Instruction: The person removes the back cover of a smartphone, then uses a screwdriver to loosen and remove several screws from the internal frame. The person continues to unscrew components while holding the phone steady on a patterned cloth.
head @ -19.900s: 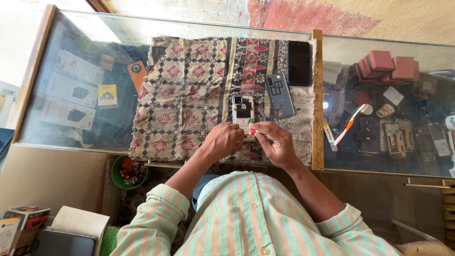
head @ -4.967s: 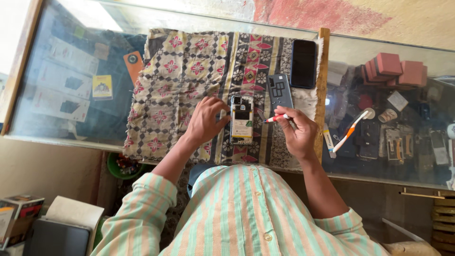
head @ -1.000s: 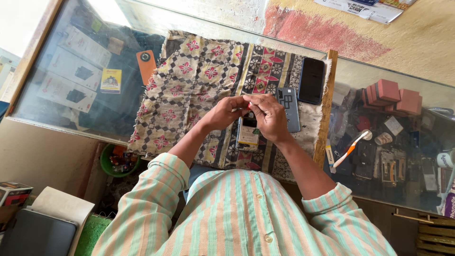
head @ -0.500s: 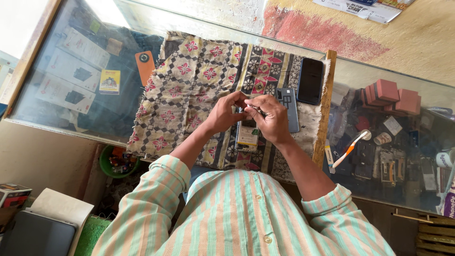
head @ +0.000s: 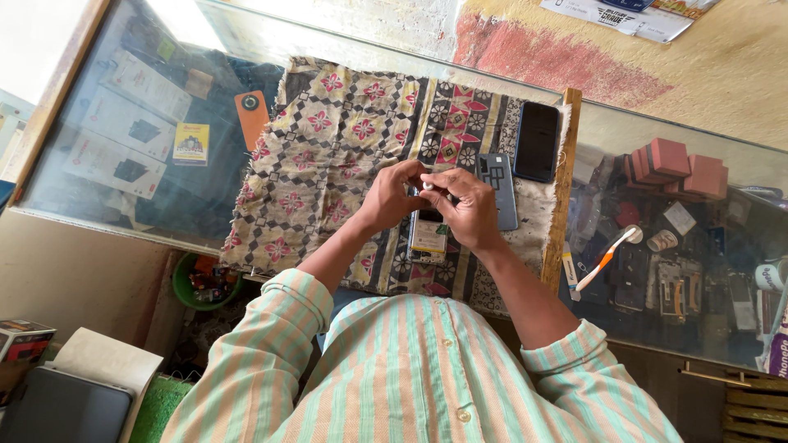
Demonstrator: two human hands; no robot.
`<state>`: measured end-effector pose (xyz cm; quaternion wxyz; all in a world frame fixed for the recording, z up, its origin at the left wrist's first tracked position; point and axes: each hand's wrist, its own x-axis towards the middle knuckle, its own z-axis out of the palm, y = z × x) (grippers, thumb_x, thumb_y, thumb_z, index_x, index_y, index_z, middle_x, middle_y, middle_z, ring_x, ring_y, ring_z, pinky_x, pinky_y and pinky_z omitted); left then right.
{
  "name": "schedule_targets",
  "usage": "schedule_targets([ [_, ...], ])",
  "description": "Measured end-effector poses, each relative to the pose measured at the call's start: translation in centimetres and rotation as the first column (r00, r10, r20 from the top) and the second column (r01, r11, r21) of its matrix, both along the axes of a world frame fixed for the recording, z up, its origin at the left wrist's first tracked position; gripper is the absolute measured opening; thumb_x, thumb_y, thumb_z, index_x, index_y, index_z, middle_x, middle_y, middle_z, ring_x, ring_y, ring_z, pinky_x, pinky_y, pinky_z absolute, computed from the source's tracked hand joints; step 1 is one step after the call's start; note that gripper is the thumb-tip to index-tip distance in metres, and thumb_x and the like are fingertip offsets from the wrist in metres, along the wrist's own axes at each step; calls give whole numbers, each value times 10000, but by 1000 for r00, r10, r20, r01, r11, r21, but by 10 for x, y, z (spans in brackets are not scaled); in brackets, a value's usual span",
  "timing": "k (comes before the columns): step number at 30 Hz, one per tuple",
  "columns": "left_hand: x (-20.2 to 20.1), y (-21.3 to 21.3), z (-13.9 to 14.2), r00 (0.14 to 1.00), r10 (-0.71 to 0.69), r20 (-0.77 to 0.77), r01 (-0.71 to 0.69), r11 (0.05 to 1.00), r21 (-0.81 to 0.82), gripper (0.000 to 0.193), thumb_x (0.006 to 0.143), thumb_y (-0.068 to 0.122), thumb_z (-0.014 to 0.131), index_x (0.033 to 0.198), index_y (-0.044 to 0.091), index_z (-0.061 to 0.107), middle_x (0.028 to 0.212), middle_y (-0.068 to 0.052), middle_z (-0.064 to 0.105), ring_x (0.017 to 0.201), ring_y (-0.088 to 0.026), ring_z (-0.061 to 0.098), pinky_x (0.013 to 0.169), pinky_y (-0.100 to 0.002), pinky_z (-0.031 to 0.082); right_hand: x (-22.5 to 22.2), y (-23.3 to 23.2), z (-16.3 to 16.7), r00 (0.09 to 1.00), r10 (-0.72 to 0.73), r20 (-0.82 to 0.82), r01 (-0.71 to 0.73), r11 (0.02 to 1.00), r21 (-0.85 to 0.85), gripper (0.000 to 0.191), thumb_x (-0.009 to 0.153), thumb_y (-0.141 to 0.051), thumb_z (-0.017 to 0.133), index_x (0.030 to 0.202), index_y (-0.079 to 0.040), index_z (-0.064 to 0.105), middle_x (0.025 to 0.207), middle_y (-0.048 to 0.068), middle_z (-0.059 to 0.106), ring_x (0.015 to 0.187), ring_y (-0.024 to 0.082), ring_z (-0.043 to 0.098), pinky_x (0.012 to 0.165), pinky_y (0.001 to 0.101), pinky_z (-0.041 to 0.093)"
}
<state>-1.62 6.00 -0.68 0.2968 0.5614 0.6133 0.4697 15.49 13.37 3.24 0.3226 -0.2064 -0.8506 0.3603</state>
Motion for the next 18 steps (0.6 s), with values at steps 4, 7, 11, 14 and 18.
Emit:
schedule_targets([
  [4, -10, -5, 0, 986, -129, 105, 125, 991, 43, 421, 798, 104, 823, 1190, 38, 684, 1034, -88, 774, 969, -164, 734, 880, -332, 554, 2, 1, -1, 998, -42, 43, 38, 996, 76, 223, 935, -83, 789, 1158, -83, 776, 1085, 74, 784, 970, 186, 710, 848, 337, 600],
  [7, -14, -7, -2, 981, -126, 149, 140, 986, -91, 306, 908, 125, 745, 1209, 71, 723, 1062, -68, 809, 977, -139, 770, 862, -311, 594, 4, 1, 3, 1000, 18, 26, -21, 990, 137, 225, 953, -52, 753, 1176, -75, 774, 1132, 86, 779, 1070, 209, 687, 926, 356, 576],
  [11, -8, -4, -2, 999, -37, 35, 35, 997, 71, 328, 786, 85, 822, 1087, 31, 707, 964, -100, 773, 878, -176, 742, 798, -337, 577, 3, -4, 5, 997, 72, -36, -70, 995, 65, 233, 913, -96, 779, 1145, -84, 768, 1146, 119, 736, 1077, 228, 699, 906, 343, 596],
  [14, -4, -4, -2, 1000, -9, 8, 8, 998, 55, 293, 772, 92, 845, 1001, 6, 685, 865, -109, 740, 767, -212, 692, 741, -361, 559, 1, -5, 1, 998, 23, -52, -22, 999, 31, 172, 958, -69, 754, 1123, -109, 784, 1106, 86, 755, 980, 192, 745, 826, 301, 627],
  [18, -14, -7, -6, 985, -62, -159, 50, 996, -80, 146, 838, 84, 768, 966, 39, 712, 839, -88, 736, 722, -200, 706, 692, -373, 575, 6, -3, -4, 996, -2, -94, 7, 999, 47, 159, 970, -39, 740, 1113, -97, 777, 1120, 90, 757, 957, 186, 760, 812, 289, 643],
])
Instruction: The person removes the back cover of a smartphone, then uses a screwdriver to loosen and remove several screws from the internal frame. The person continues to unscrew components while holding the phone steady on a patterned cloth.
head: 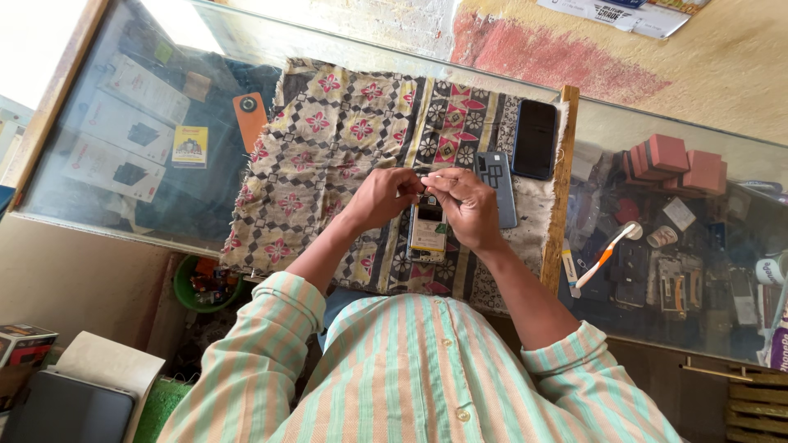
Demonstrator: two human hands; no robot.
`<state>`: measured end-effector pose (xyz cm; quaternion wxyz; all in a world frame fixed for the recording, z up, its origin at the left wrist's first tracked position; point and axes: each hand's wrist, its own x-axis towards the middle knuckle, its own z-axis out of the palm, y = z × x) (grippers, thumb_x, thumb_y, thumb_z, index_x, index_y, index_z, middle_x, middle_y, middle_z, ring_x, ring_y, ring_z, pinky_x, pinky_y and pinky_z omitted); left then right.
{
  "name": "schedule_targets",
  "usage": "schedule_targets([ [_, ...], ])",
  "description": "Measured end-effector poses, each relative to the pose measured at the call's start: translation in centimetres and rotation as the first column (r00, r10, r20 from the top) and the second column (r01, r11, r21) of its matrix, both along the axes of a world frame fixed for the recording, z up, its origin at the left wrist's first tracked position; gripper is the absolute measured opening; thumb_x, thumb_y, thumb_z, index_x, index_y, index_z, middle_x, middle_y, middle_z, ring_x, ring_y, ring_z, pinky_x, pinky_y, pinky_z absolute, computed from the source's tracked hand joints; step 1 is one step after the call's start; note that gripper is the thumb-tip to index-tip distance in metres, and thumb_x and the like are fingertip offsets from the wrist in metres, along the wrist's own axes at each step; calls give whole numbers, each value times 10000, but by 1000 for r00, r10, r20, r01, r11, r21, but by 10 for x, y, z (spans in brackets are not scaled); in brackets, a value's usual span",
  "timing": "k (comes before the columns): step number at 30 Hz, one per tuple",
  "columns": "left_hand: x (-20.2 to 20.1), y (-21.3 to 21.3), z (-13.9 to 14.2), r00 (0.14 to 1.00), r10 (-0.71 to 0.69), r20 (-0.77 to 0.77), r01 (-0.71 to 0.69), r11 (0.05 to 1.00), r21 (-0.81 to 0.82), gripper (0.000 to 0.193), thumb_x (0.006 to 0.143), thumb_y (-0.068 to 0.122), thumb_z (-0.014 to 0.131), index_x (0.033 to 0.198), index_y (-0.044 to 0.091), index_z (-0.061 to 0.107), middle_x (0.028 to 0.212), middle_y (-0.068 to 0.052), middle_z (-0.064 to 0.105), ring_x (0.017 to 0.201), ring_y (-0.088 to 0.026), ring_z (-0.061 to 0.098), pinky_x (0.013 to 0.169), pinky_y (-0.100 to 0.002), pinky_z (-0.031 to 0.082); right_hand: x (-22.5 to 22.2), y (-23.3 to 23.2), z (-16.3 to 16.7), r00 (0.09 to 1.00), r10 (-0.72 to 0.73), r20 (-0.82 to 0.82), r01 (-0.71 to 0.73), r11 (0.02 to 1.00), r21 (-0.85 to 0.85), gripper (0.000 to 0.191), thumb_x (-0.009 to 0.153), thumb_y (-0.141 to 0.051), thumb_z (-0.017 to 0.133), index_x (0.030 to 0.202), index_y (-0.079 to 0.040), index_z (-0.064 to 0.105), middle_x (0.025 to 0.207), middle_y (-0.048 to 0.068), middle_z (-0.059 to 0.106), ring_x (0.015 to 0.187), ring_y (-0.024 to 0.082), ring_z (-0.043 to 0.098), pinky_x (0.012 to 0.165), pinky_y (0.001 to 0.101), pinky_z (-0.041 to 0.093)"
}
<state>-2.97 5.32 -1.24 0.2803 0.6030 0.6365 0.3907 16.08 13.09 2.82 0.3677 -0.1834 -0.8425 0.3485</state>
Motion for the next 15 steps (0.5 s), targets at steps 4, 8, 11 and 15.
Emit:
schedule_targets([
  [4, 0, 4, -5, 976, -63, -208, 68, 998, 17, 54, 846, 103, 733, 874, 58, 731, 815, -89, 737, 691, -223, 710, 674, -387, 580, 2, 3, -5, 1000, -6, -16, 6, 1000, -13, 157, 977, -29, 729, 1117, -86, 772, 1125, 91, 754, 973, 180, 759, 840, 284, 651],
  [8, 8, 14, -5, 918, -138, -373, 128, 990, -51, 77, 828, 78, 690, 759, 49, 674, 694, -97, 675, 586, -242, 650, 586, -409, 541, 7, 5, -10, 998, -51, -24, 51, 999, 4, 146, 971, -27, 721, 1096, -84, 773, 1117, 95, 759, 950, 175, 755, 809, 275, 647],
  [11, 10, 26, -1, 845, -224, -485, 162, 973, -167, 154, 844, 46, 654, 694, 45, 619, 626, -90, 620, 512, -215, 578, 501, -408, 504, 14, 11, -14, 992, -73, -107, 74, 997, 6, 108, 990, -29, 722, 1061, -96, 768, 1086, 87, 761, 952, 164, 756, 809, 278, 666],
  [15, 13, 40, 3, 756, -346, -556, 203, 931, -303, 225, 817, -4, 612, 609, 65, 560, 564, -50, 565, 459, -153, 500, 422, -379, 428, 31, 20, -12, 976, -96, -194, 99, 995, 6, 101, 1013, -12, 703, 1060, -86, 755, 1074, 99, 760, 958, 163, 753, 810, 289, 678],
])
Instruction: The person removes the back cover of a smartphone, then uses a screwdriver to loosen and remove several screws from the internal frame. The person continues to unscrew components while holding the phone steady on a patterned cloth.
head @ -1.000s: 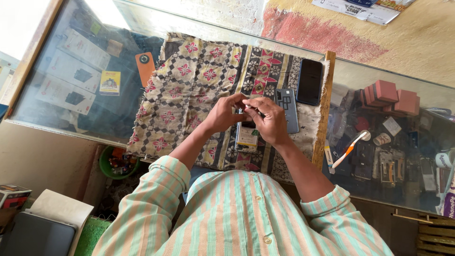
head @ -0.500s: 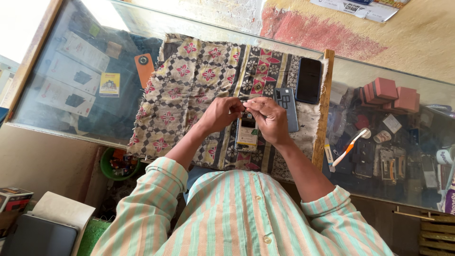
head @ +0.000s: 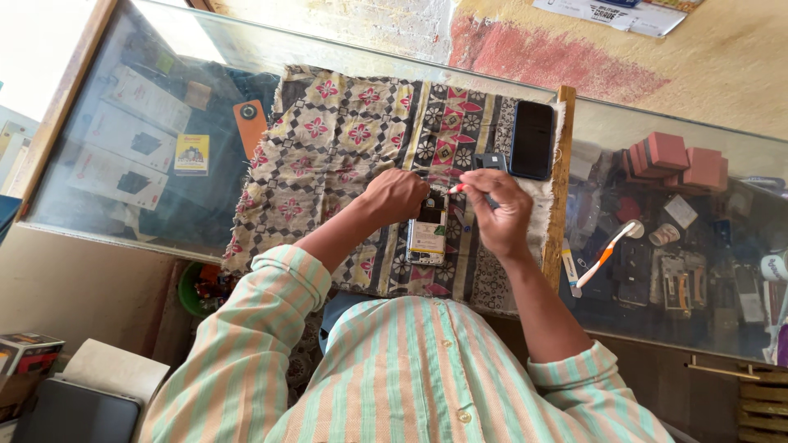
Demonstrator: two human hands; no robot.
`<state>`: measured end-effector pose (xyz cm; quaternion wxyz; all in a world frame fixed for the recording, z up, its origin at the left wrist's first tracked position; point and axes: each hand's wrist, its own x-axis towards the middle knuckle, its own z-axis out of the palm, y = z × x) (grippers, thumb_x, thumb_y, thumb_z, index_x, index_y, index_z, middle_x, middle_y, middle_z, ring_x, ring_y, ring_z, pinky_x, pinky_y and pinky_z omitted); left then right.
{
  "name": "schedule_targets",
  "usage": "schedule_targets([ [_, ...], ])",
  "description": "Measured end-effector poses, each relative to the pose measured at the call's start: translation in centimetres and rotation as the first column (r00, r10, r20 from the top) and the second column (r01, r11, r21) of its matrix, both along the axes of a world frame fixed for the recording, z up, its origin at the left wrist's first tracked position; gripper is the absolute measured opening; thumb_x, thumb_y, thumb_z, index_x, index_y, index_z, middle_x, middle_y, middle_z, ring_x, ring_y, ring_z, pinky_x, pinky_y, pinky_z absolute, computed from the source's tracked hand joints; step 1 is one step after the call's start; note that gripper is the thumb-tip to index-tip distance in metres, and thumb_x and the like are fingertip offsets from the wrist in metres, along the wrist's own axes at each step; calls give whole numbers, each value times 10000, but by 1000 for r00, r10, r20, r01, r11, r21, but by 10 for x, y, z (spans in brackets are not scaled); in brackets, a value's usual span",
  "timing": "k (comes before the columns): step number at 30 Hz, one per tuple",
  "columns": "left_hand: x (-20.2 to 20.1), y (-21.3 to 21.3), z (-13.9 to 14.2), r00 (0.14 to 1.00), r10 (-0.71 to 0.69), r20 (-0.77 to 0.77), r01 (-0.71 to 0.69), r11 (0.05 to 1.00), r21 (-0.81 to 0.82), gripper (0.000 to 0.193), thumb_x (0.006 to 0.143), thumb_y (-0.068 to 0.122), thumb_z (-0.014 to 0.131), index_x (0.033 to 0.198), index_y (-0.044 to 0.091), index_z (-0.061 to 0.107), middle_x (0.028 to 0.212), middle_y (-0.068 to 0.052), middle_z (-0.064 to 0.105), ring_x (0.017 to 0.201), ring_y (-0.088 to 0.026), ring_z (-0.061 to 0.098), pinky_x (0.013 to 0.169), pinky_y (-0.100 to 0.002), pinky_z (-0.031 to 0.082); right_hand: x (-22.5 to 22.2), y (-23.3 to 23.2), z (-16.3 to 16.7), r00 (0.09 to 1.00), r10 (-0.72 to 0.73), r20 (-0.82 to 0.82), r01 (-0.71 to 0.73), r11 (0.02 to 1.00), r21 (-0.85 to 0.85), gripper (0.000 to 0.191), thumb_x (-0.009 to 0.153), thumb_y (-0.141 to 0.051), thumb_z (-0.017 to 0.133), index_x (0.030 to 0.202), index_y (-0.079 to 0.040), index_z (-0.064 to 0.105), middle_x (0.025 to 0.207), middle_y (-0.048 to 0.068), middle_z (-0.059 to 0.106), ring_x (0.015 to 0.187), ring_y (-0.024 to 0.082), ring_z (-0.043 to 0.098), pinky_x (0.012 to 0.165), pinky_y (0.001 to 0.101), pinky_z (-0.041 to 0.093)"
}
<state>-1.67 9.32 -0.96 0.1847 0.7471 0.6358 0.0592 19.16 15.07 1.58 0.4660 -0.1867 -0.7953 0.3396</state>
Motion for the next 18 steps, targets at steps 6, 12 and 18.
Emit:
schedule_targets([
  [6, 1, 10, -1, 996, -83, -42, 80, 995, -65, 213, 791, 12, 635, 604, 56, 541, 564, -35, 545, 454, -144, 465, 388, -370, 386, 37, 1, 17, 993, -38, -112, 26, 994, -107, 94, 1025, 28, 689, 1104, -13, 719, 1134, 129, 721, 1009, 173, 734, 889, 285, 649],
  [12, -2, 15, 1, 988, -148, -50, 142, 985, -96, 221, 804, 10, 616, 605, 53, 530, 546, -37, 522, 432, -142, 427, 358, -352, 362, 71, -2, 17, 980, -109, -168, 79, 981, -176, 133, 1038, 45, 682, 1167, 21, 699, 1192, 120, 693, 1042, 138, 696, 928, 248, 602],
  [18, -5, 40, 18, 969, -183, 167, 195, 979, -61, 281, 839, -49, 555, 825, 198, 420, 560, 17, 502, 413, -107, 414, 336, -289, 326, 110, 0, 9, 955, -223, -195, 181, 960, -213, 142, 1053, 44, 678, 1192, 23, 692, 1205, 115, 695, 988, 111, 683, 891, 239, 594],
])
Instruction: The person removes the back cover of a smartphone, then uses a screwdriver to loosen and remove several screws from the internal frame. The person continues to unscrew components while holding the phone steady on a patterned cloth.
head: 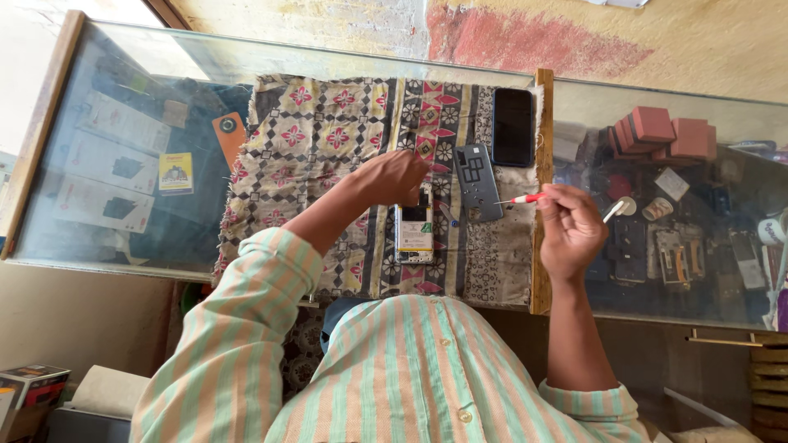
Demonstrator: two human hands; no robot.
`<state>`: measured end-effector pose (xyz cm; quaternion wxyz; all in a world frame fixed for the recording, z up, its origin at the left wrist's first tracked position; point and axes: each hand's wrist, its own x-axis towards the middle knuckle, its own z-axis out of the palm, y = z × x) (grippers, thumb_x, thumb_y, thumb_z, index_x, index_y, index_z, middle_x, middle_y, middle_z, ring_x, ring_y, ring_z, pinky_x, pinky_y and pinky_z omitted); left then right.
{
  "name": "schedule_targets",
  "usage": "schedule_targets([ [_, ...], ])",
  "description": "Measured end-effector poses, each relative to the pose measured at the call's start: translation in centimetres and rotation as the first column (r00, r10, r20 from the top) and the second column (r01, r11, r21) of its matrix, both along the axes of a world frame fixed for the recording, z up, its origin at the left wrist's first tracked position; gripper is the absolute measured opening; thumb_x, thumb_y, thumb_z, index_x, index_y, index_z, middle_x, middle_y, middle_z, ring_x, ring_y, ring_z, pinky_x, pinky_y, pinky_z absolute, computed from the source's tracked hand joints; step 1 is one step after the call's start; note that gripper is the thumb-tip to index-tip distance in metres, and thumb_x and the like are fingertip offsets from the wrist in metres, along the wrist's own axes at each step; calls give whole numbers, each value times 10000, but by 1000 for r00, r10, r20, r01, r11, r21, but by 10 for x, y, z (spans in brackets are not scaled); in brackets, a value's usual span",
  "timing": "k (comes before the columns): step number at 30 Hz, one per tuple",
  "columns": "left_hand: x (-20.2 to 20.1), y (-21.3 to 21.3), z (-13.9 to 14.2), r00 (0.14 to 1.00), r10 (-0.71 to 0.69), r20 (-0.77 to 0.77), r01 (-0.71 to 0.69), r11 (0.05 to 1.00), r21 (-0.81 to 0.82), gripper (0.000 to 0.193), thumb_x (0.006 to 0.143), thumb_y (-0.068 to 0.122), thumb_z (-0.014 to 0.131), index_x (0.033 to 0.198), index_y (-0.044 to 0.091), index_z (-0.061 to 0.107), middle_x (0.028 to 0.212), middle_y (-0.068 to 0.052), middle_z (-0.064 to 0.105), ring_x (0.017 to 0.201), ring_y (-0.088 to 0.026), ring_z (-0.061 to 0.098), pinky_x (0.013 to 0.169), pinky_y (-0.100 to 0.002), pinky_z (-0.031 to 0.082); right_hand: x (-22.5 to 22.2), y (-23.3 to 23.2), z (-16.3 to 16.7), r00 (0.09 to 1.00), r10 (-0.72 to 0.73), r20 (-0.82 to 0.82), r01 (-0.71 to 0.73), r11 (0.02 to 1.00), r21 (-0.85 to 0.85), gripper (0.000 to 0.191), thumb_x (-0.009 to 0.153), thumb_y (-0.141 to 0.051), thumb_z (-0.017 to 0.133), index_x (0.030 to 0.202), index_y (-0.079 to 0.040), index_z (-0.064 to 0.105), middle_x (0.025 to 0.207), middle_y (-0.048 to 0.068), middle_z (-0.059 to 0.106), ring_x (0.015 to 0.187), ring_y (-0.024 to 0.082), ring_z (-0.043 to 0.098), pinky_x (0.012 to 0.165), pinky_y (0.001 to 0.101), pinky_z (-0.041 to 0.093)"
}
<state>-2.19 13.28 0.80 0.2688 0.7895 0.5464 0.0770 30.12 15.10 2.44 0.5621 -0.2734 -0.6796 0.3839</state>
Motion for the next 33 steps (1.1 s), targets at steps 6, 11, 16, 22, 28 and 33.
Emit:
schedule_targets([
  [6, 71, 43, 4, 991, -52, 120, 38, 992, 121, 109, 783, -63, 570, 816, 41, 563, 660, -55, 555, 498, -153, 433, 362, -292, 373, 23, 4, 2, 995, -98, 2, 98, 995, -31, 155, 1064, 51, 681, 1219, 45, 678, 1217, 116, 684, 1015, 129, 677, 933, 267, 596],
  [11, 92, 47, 4, 992, -61, 111, 42, 986, 159, 202, 788, -94, 522, 918, 26, 619, 704, -120, 673, 522, -186, 576, 458, -349, 460, 28, 2, 2, 994, -110, 5, 110, 994, -1, 145, 1060, 57, 674, 1205, 44, 681, 1220, 112, 682, 991, 125, 674, 908, 265, 590],
  [16, 85, 46, 4, 983, -121, 138, 95, 980, 177, 259, 880, -117, 449, 1035, -4, 622, 832, -157, 701, 498, -182, 624, 380, -368, 515, 22, 4, 2, 995, -102, 12, 102, 995, -3, 148, 1076, 45, 685, 1224, 42, 684, 1224, 115, 688, 990, 115, 664, 900, 245, 576],
  [22, 48, 19, 4, 949, 154, 276, -201, 968, 152, 127, 1018, 100, 541, 1017, 28, 647, 929, -112, 723, 549, -196, 656, 435, -319, 548, -15, 10, -6, 999, 46, -5, -47, 999, -19, 210, 1038, -22, 704, 1247, -8, 686, 1103, 114, 733, 933, 117, 700, 819, 247, 607],
  [28, 6, -61, -2, 927, 300, 224, -360, 880, 310, 208, 886, 259, 770, 996, 86, 734, 1147, -125, 716, 1055, -264, 643, 944, -460, 527, -82, 1, -27, 970, 112, 216, -121, 992, 26, 144, 984, -43, 734, 1126, -44, 752, 942, 90, 782, 683, 96, 707, 510, 192, 560],
  [33, 13, -114, -12, 920, 361, 153, -391, 874, 288, 437, 841, 371, 795, 1183, 105, 737, 1372, -159, 605, 1294, -339, 510, 1095, -508, 372, -102, -14, -20, 938, 116, 327, -146, 987, 66, 193, 968, -74, 762, 1150, -16, 740, 1026, 111, 765, 876, 158, 747, 739, 258, 623],
])
